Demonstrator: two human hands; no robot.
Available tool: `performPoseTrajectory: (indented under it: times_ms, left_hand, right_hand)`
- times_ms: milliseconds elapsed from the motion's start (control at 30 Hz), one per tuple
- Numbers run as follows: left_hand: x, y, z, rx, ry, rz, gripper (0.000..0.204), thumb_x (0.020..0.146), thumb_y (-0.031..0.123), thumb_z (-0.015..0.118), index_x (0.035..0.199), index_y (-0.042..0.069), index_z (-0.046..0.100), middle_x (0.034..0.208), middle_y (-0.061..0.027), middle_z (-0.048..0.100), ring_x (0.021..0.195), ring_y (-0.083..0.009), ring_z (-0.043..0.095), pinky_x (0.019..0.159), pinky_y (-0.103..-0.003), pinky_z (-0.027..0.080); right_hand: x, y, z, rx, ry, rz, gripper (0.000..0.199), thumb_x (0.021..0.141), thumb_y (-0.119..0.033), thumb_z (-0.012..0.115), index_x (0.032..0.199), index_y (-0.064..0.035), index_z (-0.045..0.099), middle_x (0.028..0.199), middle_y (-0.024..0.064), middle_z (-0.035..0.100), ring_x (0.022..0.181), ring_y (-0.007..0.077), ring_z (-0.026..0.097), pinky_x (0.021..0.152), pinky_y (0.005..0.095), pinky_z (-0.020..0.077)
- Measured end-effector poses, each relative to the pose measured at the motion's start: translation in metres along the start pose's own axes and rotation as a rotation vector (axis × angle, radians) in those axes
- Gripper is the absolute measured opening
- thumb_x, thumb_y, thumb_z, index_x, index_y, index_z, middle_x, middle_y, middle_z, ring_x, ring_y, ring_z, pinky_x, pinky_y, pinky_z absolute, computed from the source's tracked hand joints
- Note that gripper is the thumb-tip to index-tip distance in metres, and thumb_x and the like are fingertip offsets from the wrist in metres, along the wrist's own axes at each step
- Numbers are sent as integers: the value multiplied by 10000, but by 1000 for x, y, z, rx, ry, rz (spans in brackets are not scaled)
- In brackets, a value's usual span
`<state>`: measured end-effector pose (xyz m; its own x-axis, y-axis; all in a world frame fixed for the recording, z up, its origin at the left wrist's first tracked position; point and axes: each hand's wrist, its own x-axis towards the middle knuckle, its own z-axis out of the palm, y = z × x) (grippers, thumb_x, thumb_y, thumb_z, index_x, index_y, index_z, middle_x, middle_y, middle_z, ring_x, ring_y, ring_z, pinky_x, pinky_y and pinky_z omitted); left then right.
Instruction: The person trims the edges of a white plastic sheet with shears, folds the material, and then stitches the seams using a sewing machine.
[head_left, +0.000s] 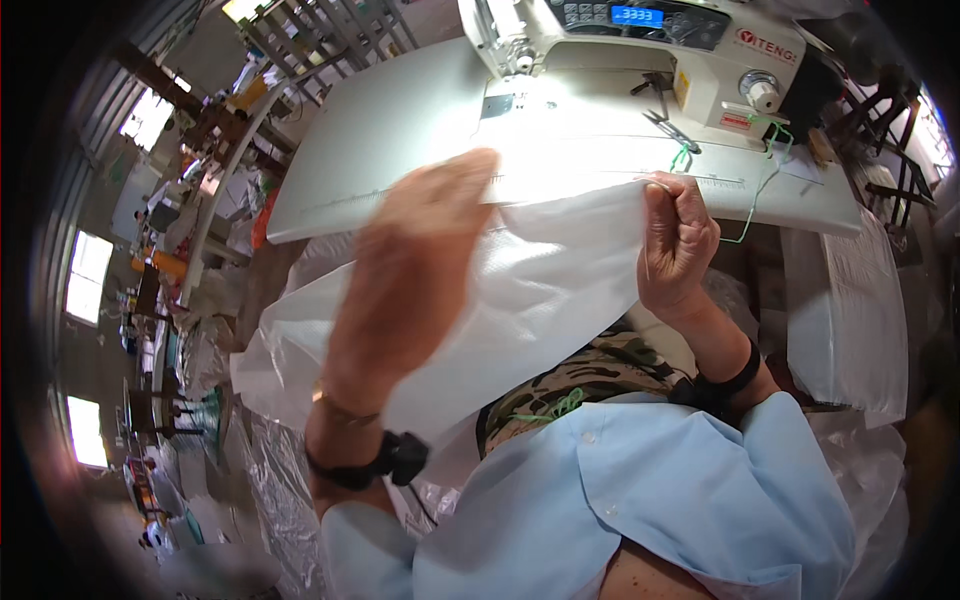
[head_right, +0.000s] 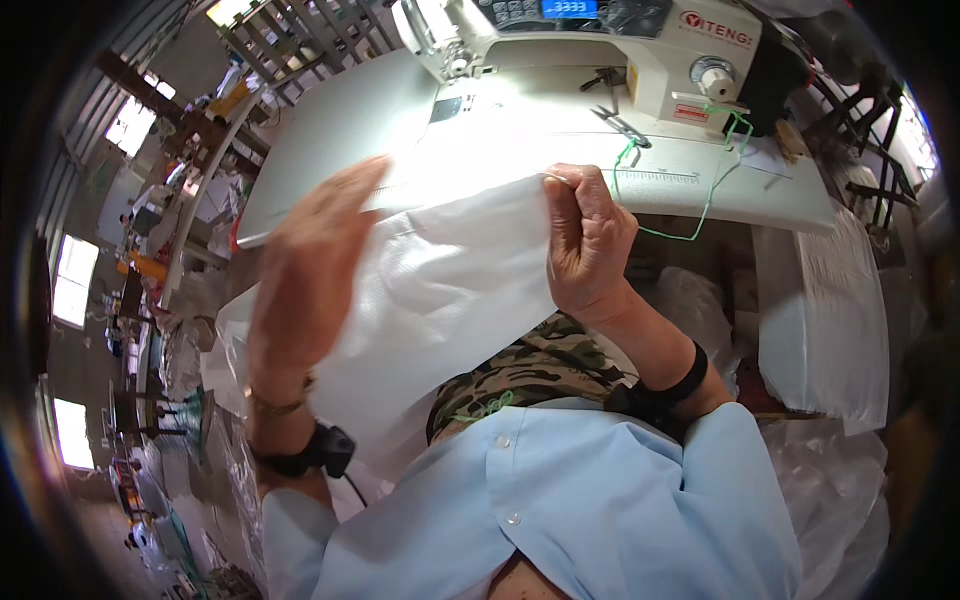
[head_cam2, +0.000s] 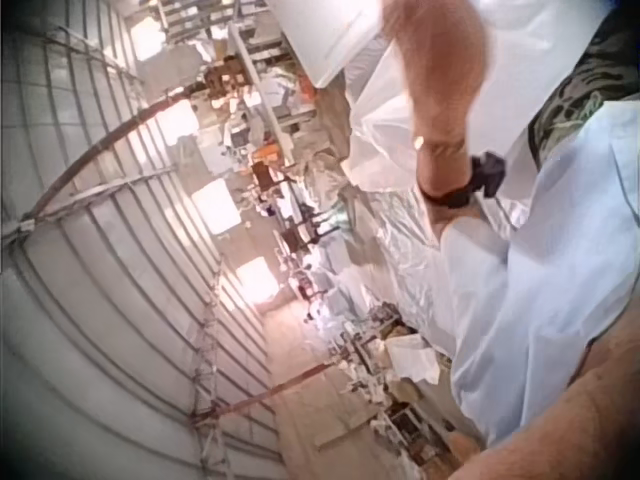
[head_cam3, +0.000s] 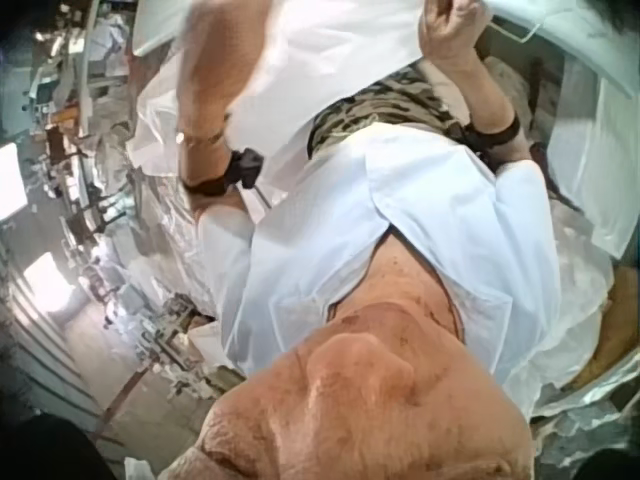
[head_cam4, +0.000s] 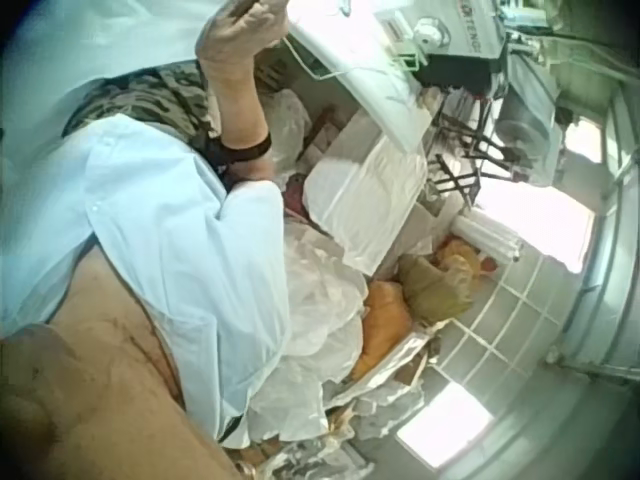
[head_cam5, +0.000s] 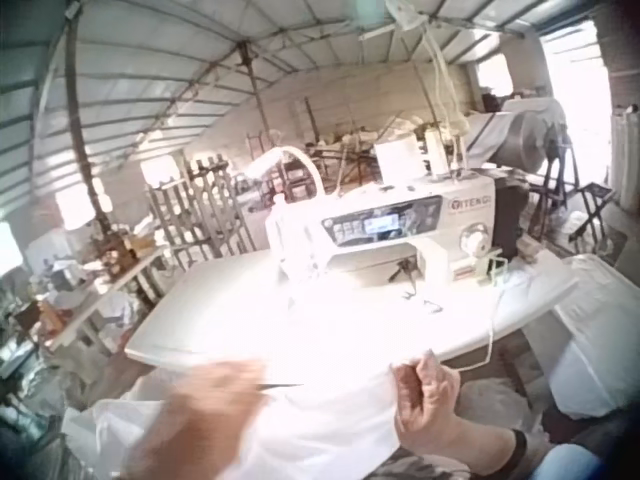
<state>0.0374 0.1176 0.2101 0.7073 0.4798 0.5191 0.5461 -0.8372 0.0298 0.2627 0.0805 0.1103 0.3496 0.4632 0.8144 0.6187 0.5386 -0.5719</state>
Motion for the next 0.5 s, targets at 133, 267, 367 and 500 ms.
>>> performPoseTrajectory:
  times_ms: [133,267,367,500]
  left_hand:
    - [44,39,31,-197,65,76,242,953,97,529,1154,-20,595,996,-184,638,916,-360,594,831,-415,463]
    - [51,39,43,-358,-54,-122,140,954,123,555,960,-4,613,717,-111,563,630,-268,524,599,-349,419]
    - [46,28,36,-486,30,-132,148,902,123,653,843,-2,603,605,-130,474,517,-236,455,521,-333,395]
    - [35,9,20,-400,89,-82,157,891,89,663,801,-25,604,613,-70,464,537,-129,437,508,-271,359]
  right_hand:
    - [1,-9,12,139,-38,-106,58,925,39,550,980,23,562,808,136,637,652,253,630,594,279,482]
    - [12,-17,12,174,-62,-147,162,876,78,580,1024,13,568,813,127,642,640,293,643,566,330,482]
    - [18,-24,14,267,-108,-154,135,884,38,591,1007,-9,563,828,120,647,652,297,643,567,338,481]
    - [21,-18,22,519,-220,-55,178,966,-139,553,1073,3,566,835,103,646,695,206,619,625,319,471]
